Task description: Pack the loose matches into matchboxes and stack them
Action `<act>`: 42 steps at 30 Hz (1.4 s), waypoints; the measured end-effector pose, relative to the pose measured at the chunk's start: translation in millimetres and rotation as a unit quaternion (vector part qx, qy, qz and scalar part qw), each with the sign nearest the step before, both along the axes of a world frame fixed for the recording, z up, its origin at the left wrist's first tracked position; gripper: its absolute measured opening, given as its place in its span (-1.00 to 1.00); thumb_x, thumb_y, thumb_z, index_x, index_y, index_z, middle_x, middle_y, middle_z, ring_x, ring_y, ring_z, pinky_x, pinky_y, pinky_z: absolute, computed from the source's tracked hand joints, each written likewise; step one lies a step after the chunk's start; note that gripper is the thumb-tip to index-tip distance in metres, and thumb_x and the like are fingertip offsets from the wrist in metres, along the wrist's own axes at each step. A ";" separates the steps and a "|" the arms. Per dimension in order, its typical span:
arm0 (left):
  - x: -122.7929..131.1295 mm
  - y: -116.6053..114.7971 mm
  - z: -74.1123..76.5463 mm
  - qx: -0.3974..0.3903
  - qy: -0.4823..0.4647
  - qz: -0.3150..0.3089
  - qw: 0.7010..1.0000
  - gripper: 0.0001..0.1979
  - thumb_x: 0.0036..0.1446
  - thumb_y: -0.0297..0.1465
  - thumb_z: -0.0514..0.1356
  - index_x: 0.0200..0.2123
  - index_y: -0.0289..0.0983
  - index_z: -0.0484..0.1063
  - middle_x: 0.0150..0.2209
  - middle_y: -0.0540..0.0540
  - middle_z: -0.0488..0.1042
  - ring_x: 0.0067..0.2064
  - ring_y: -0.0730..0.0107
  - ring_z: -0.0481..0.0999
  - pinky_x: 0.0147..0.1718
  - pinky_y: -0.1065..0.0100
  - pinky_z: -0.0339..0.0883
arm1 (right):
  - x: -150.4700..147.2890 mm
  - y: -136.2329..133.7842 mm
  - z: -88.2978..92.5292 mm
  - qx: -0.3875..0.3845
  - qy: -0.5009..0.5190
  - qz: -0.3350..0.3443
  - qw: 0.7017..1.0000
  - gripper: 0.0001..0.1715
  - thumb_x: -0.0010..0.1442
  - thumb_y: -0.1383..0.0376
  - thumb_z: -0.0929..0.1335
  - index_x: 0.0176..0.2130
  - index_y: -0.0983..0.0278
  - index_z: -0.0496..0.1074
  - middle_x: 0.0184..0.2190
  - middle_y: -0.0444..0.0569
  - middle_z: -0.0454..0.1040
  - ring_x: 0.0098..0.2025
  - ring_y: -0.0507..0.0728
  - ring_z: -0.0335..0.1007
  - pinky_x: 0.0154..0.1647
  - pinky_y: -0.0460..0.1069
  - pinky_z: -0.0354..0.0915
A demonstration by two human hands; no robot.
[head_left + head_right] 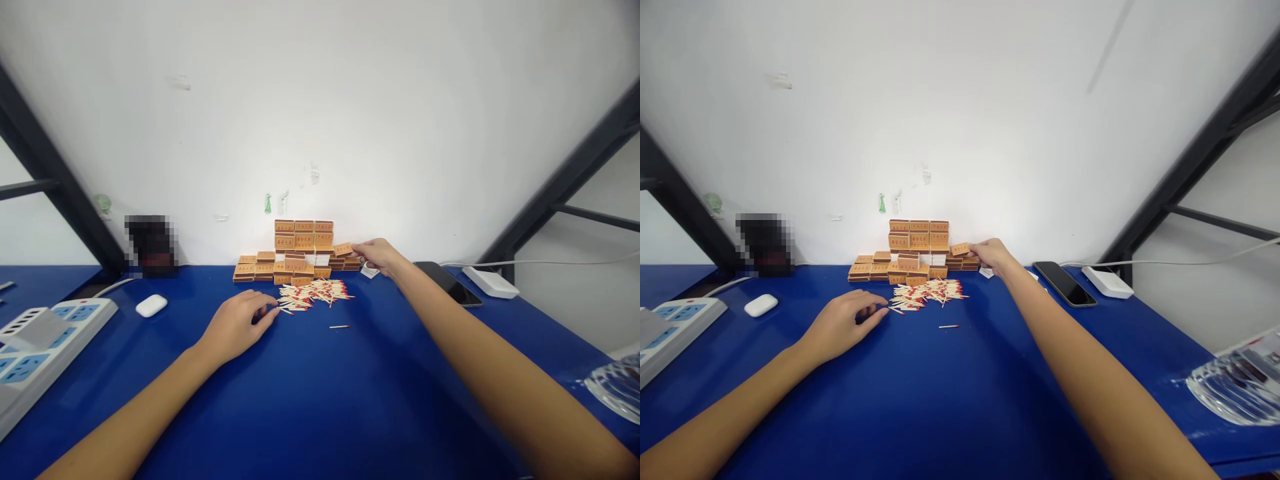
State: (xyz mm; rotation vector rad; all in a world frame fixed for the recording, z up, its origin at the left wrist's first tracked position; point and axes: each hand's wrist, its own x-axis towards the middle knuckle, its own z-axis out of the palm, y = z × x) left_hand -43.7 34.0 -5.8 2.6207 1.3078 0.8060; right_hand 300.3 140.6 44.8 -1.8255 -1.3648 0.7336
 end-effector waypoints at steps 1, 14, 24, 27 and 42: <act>0.0 -0.3 0.5 0.000 0.000 0.000 1.000 -0.74 0.39 -0.22 0.15 -0.10 -0.19 0.60 -0.35 -0.05 0.54 -0.31 0.29 0.50 -0.26 0.27 0.37 | 1.4 -0.6 -0.6 0.000 -0.006 0.008 1.000 -0.71 0.26 0.25 0.45 -0.44 0.38 0.51 -0.56 -0.03 0.49 -0.60 -0.06 0.12 -0.62 -0.10 0.06; 0.3 -0.5 -1.3 0.022 0.004 -0.015 1.000 -0.78 0.40 -0.27 0.16 -0.12 -0.21 0.59 -0.36 -0.03 0.54 -0.29 0.29 0.50 -0.26 0.26 0.37 | 47.6 -27.2 -26.4 0.023 -0.265 0.025 0.964 -0.80 0.08 0.20 0.52 -0.48 0.26 0.57 -0.43 0.03 0.59 -0.36 0.15 0.46 -0.36 -0.02 0.19; 6.6 -9.9 1.7 0.040 -0.009 -0.032 0.999 -0.76 0.37 -0.23 0.22 -0.02 -0.20 0.55 -0.31 -0.03 0.53 -0.25 0.28 0.50 -0.22 0.25 0.38 | -19.3 -100.0 -10.2 0.090 -0.213 0.116 0.966 -0.69 0.27 0.10 0.37 -0.39 0.25 0.52 -0.46 -0.04 0.58 -0.43 0.10 0.44 -0.44 -0.04 0.21; 16.1 -23.1 4.4 0.035 -0.006 -0.072 0.997 -0.62 0.28 -0.14 0.31 0.06 -0.21 0.51 -0.24 -0.06 0.55 -0.20 0.23 0.51 -0.20 0.23 0.40 | -71.7 -136.6 -19.2 0.097 -0.151 0.226 0.957 -0.71 0.25 0.15 0.39 -0.46 0.23 0.49 -0.51 -0.09 0.55 -0.47 0.07 0.38 -0.45 -0.05 0.18; 32.6 -35.2 3.4 -0.059 0.004 -0.060 0.996 -0.52 0.14 -0.06 0.40 0.03 -0.18 0.53 -0.16 -0.07 0.58 -0.10 0.13 0.52 -0.10 0.12 0.43 | -19.8 -119.7 -29.7 0.014 -0.169 0.372 0.913 -0.82 0.25 0.17 0.45 -0.31 0.24 0.53 -0.41 -0.11 0.44 -0.40 0.06 0.26 -0.41 -0.04 0.17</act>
